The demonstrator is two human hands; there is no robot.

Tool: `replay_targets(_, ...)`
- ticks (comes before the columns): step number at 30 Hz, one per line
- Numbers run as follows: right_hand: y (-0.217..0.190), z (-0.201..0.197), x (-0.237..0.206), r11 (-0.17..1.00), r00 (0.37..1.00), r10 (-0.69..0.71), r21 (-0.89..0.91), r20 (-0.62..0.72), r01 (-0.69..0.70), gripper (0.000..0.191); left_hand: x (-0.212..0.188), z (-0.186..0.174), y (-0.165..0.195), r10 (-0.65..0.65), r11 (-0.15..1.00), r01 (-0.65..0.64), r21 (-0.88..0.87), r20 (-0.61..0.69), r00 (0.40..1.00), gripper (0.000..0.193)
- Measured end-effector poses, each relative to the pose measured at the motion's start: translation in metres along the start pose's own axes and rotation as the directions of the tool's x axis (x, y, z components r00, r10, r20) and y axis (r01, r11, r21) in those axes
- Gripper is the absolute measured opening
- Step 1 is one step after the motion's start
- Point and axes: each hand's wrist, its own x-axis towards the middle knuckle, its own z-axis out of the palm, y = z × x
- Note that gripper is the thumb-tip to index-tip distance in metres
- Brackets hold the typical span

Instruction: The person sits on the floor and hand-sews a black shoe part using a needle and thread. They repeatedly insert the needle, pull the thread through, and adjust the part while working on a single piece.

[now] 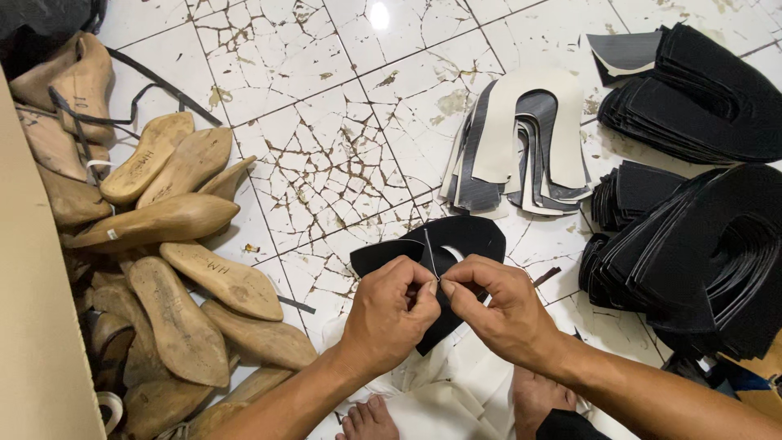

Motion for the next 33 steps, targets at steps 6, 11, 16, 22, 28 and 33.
replay_targets(6, -0.001, 0.0, 0.001, 0.986, 0.986, -0.167, -0.023, -0.002, 0.166, 0.011, -0.001, -0.002, 0.0, 0.029, 0.999, -0.03, 0.032, 0.012, 0.999, 0.01)
replay_targets(11, 0.001, 0.003, -0.001, 0.977, 0.977, -0.212, -0.032, -0.014, 0.211, 0.006, -0.003, -0.001, 0.001, 0.01, 0.999, -0.012, 0.039, 0.042, 0.999, 0.009)
replay_targets(16, 0.006, 0.003, 0.0, 0.966, 0.967, -0.253, -0.051, -0.008, 0.252, 0.003, -0.005, -0.001, 0.002, 0.056, 0.998, -0.056, 0.027, 0.024, 0.998, 0.006)
replay_targets(22, 0.011, -0.002, 0.002, 0.944, 0.943, -0.33, 0.047, 0.047, 0.328, 0.008, -0.004, -0.005, 0.002, 0.006, 0.999, -0.002, -0.053, 0.075, 0.997, 0.007)
replay_targets(28, 0.018, -0.005, 0.008, 0.928, 0.925, -0.371, -0.016, 0.085, 0.373, 0.019, -0.001, -0.012, -0.002, 0.003, 0.997, 0.01, -0.083, 0.156, 0.988, 0.01)
replay_targets(33, 0.028, -0.017, 0.013, 0.958, 0.943, -0.282, 0.11, 0.175, 0.266, 0.009, 0.004, -0.024, -0.005, 0.139, 0.99, -0.136, -0.036, 0.1, 0.985, 0.023)
